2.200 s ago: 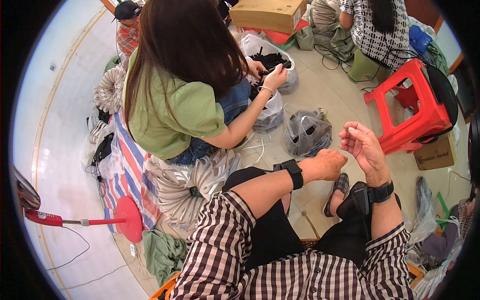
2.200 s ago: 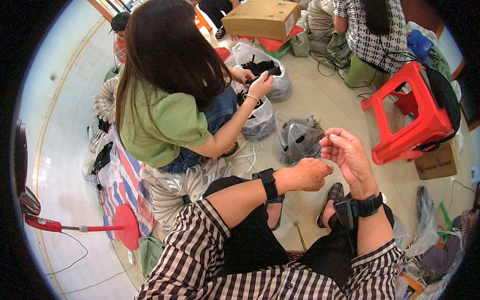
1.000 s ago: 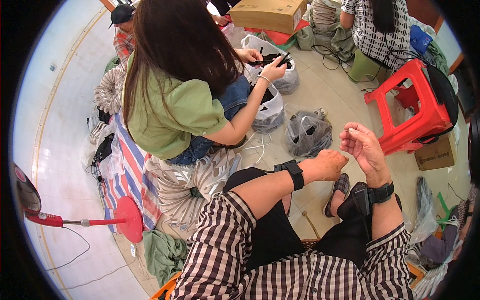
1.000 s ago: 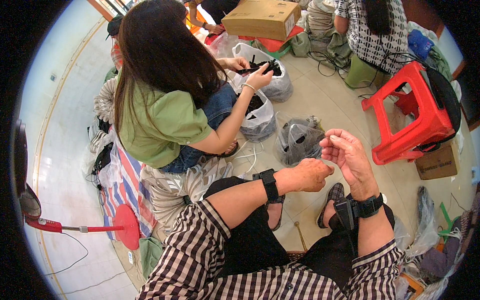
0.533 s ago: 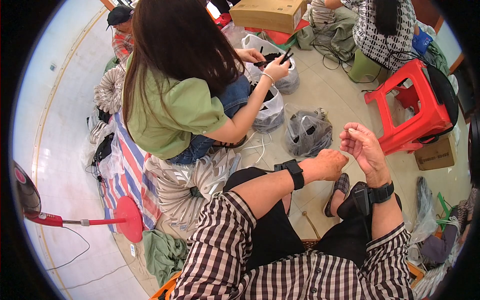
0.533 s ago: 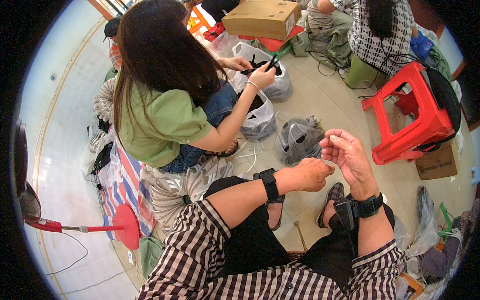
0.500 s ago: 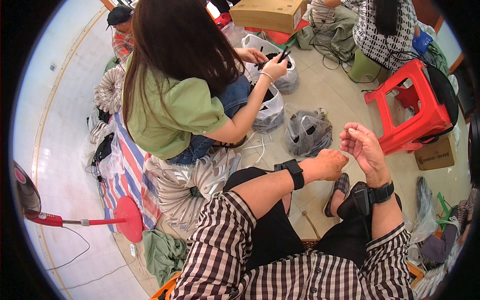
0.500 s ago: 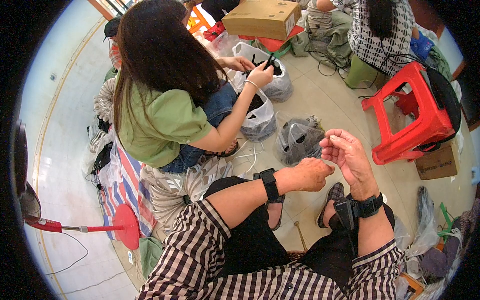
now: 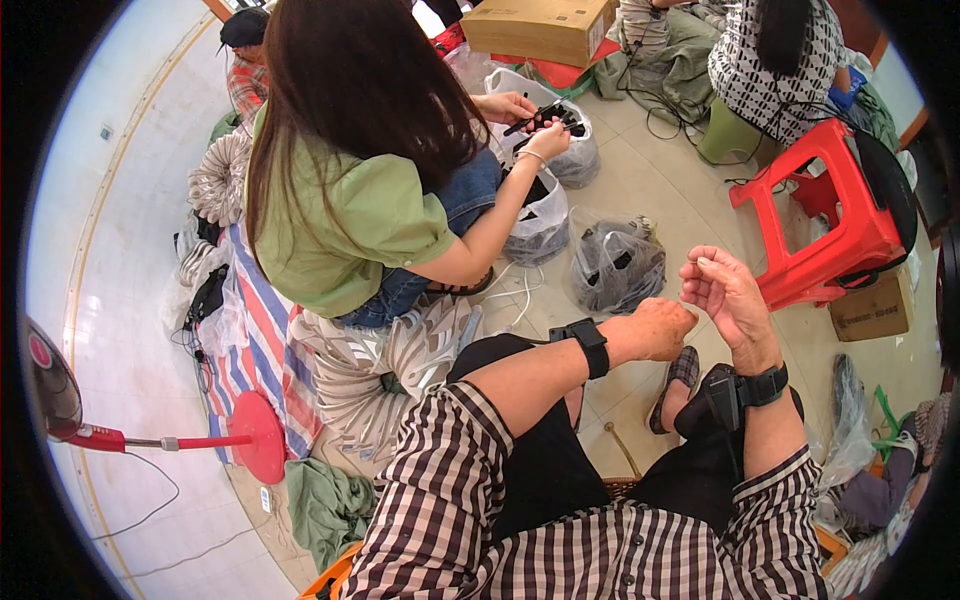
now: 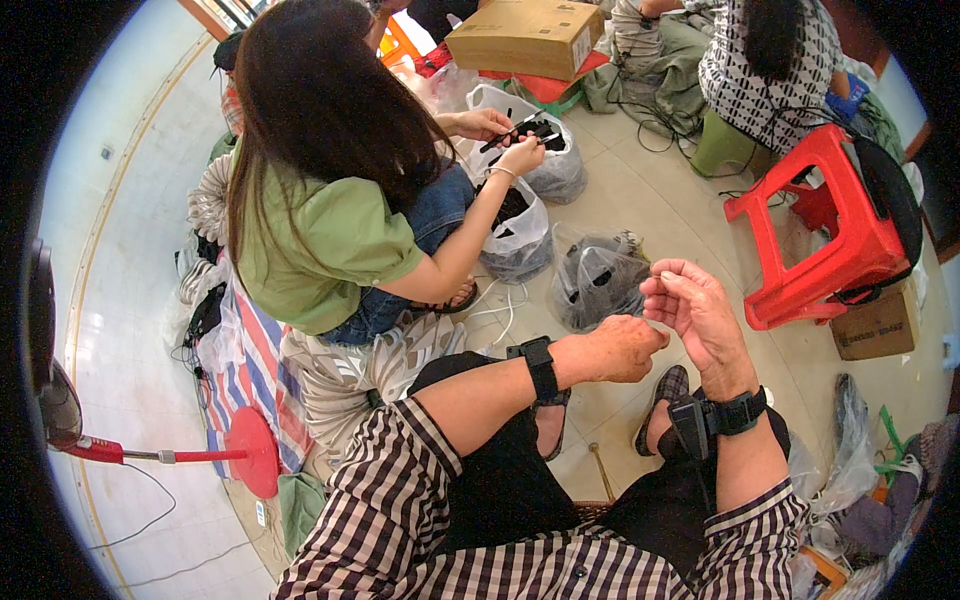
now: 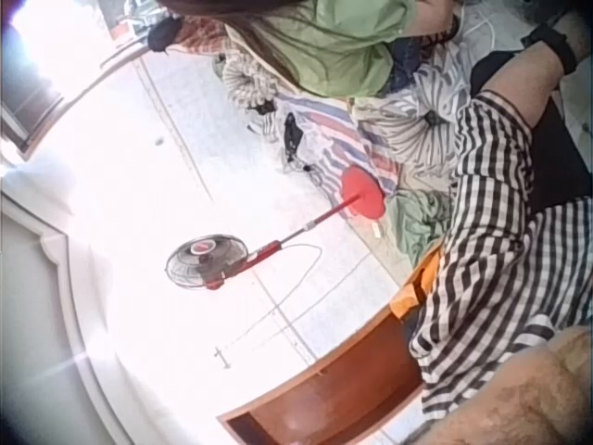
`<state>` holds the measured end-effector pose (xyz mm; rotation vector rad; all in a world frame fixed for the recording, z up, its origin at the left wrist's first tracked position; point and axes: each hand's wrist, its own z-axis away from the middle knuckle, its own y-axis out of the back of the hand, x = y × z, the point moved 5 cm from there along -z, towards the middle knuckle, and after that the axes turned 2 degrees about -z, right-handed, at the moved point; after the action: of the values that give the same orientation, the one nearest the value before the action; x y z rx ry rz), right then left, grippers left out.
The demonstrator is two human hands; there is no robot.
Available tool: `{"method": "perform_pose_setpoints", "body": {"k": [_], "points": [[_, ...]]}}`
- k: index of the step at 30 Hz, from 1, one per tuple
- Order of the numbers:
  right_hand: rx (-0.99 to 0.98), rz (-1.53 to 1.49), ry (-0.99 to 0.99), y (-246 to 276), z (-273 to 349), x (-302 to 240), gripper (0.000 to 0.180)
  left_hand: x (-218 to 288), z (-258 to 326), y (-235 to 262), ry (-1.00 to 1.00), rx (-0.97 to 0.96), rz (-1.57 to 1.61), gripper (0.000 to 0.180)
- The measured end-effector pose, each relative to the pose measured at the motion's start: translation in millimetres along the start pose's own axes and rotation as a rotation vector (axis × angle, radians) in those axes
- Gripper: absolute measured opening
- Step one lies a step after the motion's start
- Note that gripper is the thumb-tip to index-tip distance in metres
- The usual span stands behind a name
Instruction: Sorting and packing black shoe straps into plastic bags.
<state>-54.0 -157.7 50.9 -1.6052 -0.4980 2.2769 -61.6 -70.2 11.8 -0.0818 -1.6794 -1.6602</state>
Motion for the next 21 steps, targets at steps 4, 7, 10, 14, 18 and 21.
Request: {"method": "perform_pose_setpoints", "body": {"k": [4,7,10,14,18,21], "points": [[0.006,0.003,0.000,-1.0,1.6,-0.6,0.014,1.7,0.5,1.9,0.008,-0.013,-0.007,0.018],[0.009,0.005,-0.005,-0.9,1.2,-0.1,0.014,1.5,0.9,2.4,0.009,-0.008,-0.010,0.019],[0.003,0.005,-0.005,-1.5,1.4,0.1,0.014,0.7,1.0,1.1,0.006,-0.013,-0.007,0.019],[-0.008,-0.001,-0.002,-1.1,0.9,-0.3,0.014,0.7,0.1,0.3,-0.005,0.010,-0.015,0.019],[-0.007,0.000,-0.001,-0.9,0.1,0.9,0.014,0.4,1.0,0.8,-0.009,0.012,-0.013,0.020],[0.000,0.004,-0.002,-2.3,1.0,-0.2,0.014,1.2,1.0,1.7,-0.017,0.008,-0.022,0.020]]}}
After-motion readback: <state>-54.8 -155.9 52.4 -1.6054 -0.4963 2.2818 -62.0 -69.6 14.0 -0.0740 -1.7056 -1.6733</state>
